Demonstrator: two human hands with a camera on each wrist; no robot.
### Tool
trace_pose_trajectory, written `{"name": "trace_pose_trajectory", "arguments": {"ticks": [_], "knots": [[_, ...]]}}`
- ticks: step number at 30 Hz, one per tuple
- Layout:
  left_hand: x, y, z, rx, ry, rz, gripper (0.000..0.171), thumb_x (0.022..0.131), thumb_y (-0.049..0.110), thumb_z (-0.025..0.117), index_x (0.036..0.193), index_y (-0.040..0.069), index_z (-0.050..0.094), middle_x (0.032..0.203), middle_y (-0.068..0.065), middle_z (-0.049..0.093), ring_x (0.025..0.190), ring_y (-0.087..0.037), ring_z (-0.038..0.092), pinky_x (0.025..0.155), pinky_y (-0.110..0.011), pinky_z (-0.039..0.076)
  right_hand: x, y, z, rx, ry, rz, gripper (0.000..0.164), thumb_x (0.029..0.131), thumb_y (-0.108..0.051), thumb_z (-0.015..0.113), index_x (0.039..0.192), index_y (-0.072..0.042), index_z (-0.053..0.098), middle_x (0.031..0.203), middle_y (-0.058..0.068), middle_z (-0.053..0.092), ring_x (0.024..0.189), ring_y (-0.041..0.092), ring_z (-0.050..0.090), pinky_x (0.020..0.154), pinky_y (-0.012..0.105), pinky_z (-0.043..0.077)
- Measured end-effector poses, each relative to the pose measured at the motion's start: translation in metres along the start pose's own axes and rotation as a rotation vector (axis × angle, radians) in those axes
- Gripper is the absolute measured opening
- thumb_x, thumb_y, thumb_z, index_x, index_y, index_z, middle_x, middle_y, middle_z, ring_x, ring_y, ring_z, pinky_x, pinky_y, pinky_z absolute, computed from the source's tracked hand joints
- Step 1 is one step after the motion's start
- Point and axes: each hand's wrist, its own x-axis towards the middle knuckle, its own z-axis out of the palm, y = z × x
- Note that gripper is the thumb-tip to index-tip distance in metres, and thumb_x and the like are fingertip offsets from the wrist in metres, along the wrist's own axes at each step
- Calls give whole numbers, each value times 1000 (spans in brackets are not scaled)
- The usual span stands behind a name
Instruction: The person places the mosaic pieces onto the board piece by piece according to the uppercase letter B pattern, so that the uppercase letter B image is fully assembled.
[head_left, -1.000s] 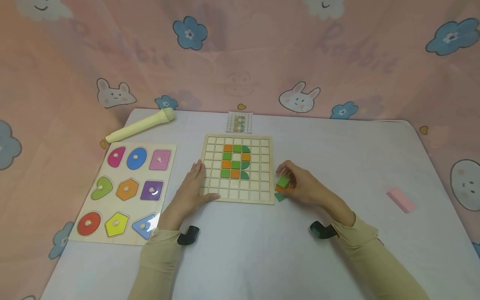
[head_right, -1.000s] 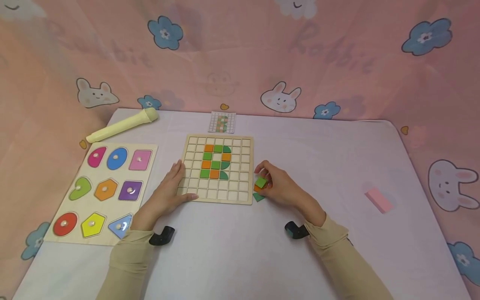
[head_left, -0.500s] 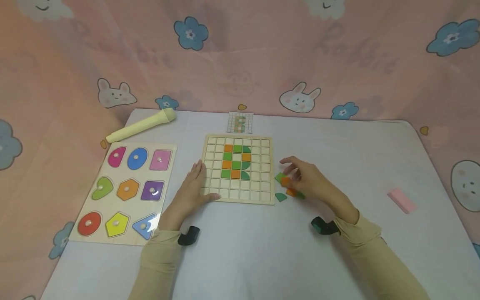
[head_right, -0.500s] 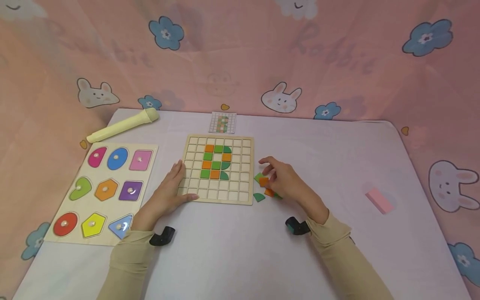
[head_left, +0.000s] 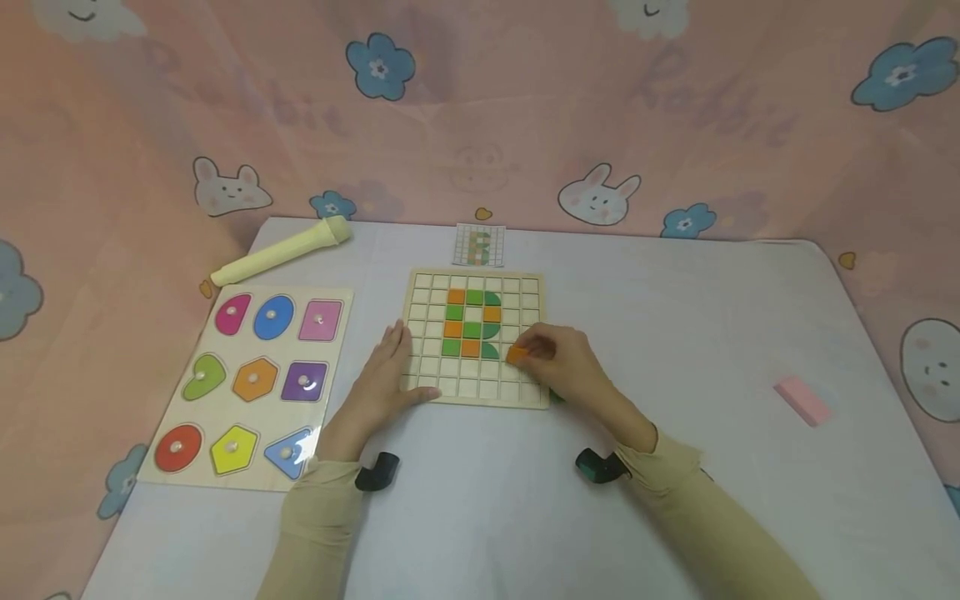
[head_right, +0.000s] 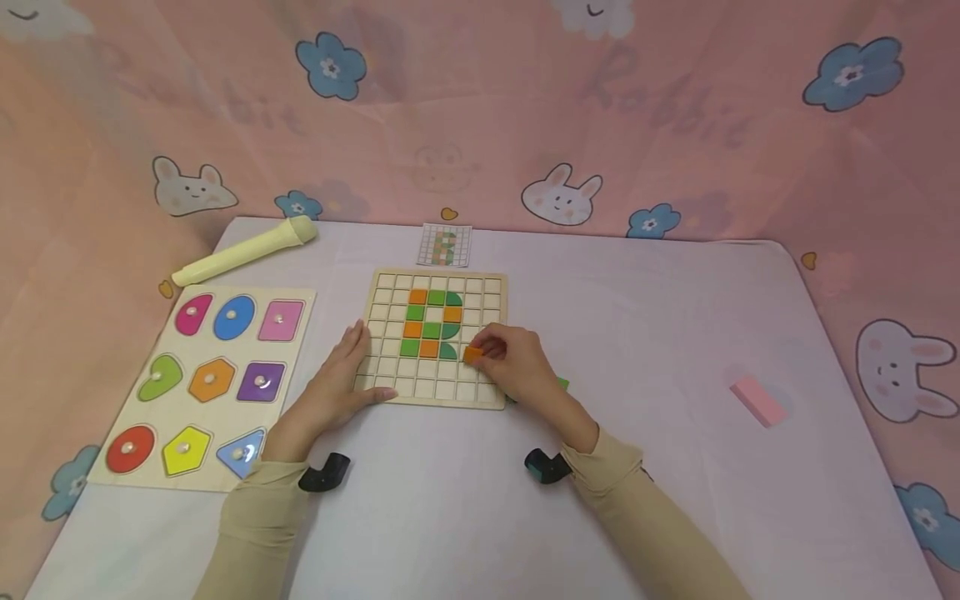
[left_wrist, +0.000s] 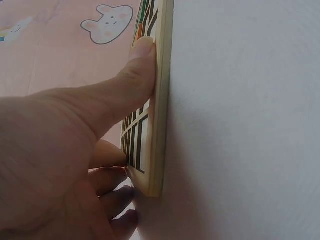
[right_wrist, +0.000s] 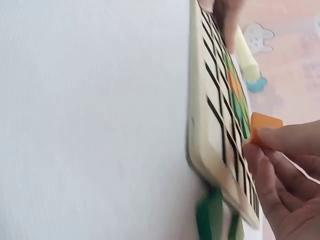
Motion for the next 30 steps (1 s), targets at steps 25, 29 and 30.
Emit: {"name": "trace_pose_trajectory", "arguments": {"ticks": [25,29,30], "knots": [[0,-1,0,-9,-6,4,112,91,35,84,168,-1,10,179,-15,-2,167,-34,-3,136,-53,8,28,-37,68,-42,-8,-45,4,92,-11,83,92,-7,81,93,4,77,84,15,62,74,26,52],[0,0,0,-14,-4,-4,113,91,34,85,168,0,10,179,-15,-2,167,-34,-3,136,-53,8,30,-38,71,-118,-7,-50,5,91,-12,84,89,-8,83,96,3,75,88,16,62,78,30,53],[0,0,0,-16,-3,-6,113,91,34,85,168,0,10,179,-15,-2,167,-34,-3,136,-53,9,30,-38,71,-130,-10,-48,5,91,-13,84,88,-9,83,96,3,74,89,17,62,78,31,53]]}}
